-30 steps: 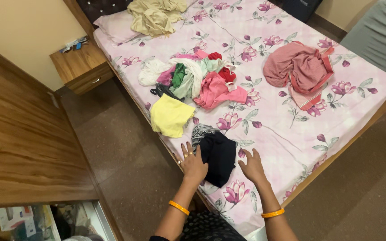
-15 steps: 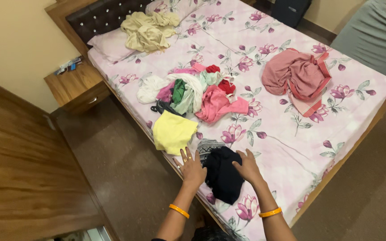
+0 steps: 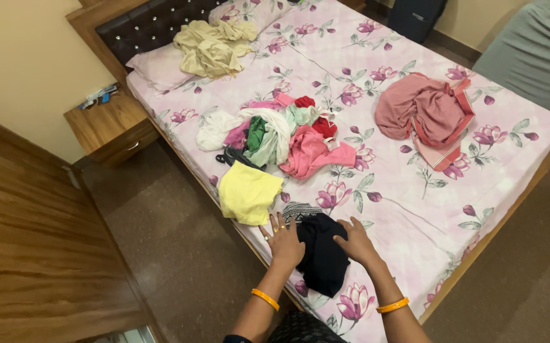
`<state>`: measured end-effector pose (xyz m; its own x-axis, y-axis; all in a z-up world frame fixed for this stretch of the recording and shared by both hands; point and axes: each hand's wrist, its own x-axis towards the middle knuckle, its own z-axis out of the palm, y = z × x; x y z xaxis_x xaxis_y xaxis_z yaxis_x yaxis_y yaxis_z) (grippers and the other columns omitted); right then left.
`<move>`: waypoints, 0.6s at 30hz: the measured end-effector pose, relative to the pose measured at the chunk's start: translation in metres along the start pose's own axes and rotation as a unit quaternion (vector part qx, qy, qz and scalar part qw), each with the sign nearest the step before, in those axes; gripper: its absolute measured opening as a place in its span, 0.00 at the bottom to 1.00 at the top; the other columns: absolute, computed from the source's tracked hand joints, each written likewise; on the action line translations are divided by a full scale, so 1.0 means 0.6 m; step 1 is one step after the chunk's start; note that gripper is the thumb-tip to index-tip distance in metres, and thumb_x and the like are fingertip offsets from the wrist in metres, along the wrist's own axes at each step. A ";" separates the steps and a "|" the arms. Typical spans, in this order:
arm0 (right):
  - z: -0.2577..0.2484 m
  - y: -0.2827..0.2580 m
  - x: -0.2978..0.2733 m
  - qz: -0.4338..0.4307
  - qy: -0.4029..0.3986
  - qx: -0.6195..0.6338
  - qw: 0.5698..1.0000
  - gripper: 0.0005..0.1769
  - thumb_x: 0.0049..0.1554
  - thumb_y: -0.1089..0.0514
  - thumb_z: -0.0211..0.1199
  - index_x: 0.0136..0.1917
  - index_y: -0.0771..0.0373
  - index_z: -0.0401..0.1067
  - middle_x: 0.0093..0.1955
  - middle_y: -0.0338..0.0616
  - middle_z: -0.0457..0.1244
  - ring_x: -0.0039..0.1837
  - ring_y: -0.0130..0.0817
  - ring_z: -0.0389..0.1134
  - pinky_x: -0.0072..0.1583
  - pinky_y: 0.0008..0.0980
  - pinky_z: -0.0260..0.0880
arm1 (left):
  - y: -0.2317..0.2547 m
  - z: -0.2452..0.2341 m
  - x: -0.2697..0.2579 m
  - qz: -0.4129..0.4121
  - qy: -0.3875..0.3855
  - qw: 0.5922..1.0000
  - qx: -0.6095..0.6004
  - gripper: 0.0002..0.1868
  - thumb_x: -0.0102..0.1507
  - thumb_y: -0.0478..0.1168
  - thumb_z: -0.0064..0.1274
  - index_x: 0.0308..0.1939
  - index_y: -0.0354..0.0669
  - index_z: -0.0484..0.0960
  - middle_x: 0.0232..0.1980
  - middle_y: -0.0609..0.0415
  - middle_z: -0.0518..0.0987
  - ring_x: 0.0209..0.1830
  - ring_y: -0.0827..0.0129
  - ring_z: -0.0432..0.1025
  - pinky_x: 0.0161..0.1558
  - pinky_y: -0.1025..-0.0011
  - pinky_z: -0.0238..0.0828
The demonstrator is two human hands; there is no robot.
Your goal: The person folds various garments on a bed and places them into a wardrobe. They handle a yellow cloth, a black top, and a dark blue patterned cloth, folding each item and arranging them on shelves lined with newspaper.
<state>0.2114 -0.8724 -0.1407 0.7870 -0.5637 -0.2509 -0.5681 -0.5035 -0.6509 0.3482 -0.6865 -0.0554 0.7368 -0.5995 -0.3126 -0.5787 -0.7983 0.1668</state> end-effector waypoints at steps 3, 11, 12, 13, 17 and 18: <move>0.003 0.011 0.003 -0.038 -0.002 -0.020 0.999 0.38 0.53 0.47 0.69 0.74 0.54 0.63 0.80 0.65 0.47 0.80 0.60 0.49 0.76 0.46 0.54 | 0.011 0.001 -0.009 0.002 0.004 1.000 0.007 0.46 0.57 0.52 0.62 0.76 0.47 0.60 0.82 0.37 0.45 0.83 0.42 0.34 0.73 0.32 0.22; -0.009 0.019 -0.002 -0.054 -0.042 -0.019 0.997 0.40 0.53 0.47 0.68 0.75 0.53 0.61 0.80 0.64 0.46 0.80 0.59 0.48 0.75 0.46 0.54 | 0.028 0.009 -0.033 -0.015 0.010 1.000 0.008 0.45 0.58 0.52 0.61 0.76 0.48 0.61 0.82 0.37 0.45 0.84 0.43 0.33 0.73 0.30 0.20; -0.009 0.021 -0.001 -0.053 -0.045 -0.017 0.997 0.39 0.53 0.47 0.68 0.75 0.53 0.61 0.80 0.64 0.46 0.80 0.59 0.48 0.75 0.46 0.54 | 0.029 0.011 -0.035 -0.017 0.009 1.000 0.010 0.44 0.58 0.52 0.60 0.76 0.48 0.62 0.82 0.37 0.45 0.84 0.42 0.33 0.73 0.30 0.20; -0.009 0.025 0.001 -0.071 -0.045 -0.016 0.996 0.39 0.53 0.48 0.69 0.75 0.54 0.61 0.79 0.64 0.48 0.81 0.58 0.48 0.76 0.46 0.53 | 0.029 0.013 -0.037 -0.020 0.008 1.000 0.012 0.44 0.58 0.52 0.60 0.76 0.48 0.62 0.83 0.37 0.45 0.84 0.42 0.33 0.73 0.30 0.20; 0.005 0.037 0.013 -0.090 -0.060 -0.004 0.994 0.38 0.53 0.49 0.69 0.74 0.55 0.62 0.78 0.65 0.50 0.80 0.58 0.50 0.76 0.44 0.53 | 0.026 0.016 -0.035 -0.033 -0.016 0.999 0.017 0.44 0.58 0.52 0.59 0.76 0.47 0.61 0.83 0.36 0.43 0.83 0.42 0.32 0.73 0.30 0.20; 0.012 0.041 0.019 -0.082 -0.069 0.000 0.994 0.38 0.53 0.49 0.69 0.74 0.55 0.62 0.78 0.66 0.49 0.79 0.58 0.51 0.76 0.44 0.54 | 0.024 0.018 -0.031 -0.033 -0.020 0.999 0.017 0.44 0.58 0.51 0.59 0.76 0.47 0.61 0.83 0.36 0.44 0.83 0.41 0.32 0.73 0.30 0.20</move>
<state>0.2083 -0.8865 -0.1648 0.8942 -0.3797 -0.2371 -0.4300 -0.5812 -0.6909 0.3226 -0.6859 -0.0570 0.7597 -0.5416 -0.3598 -0.5410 -0.8335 0.1122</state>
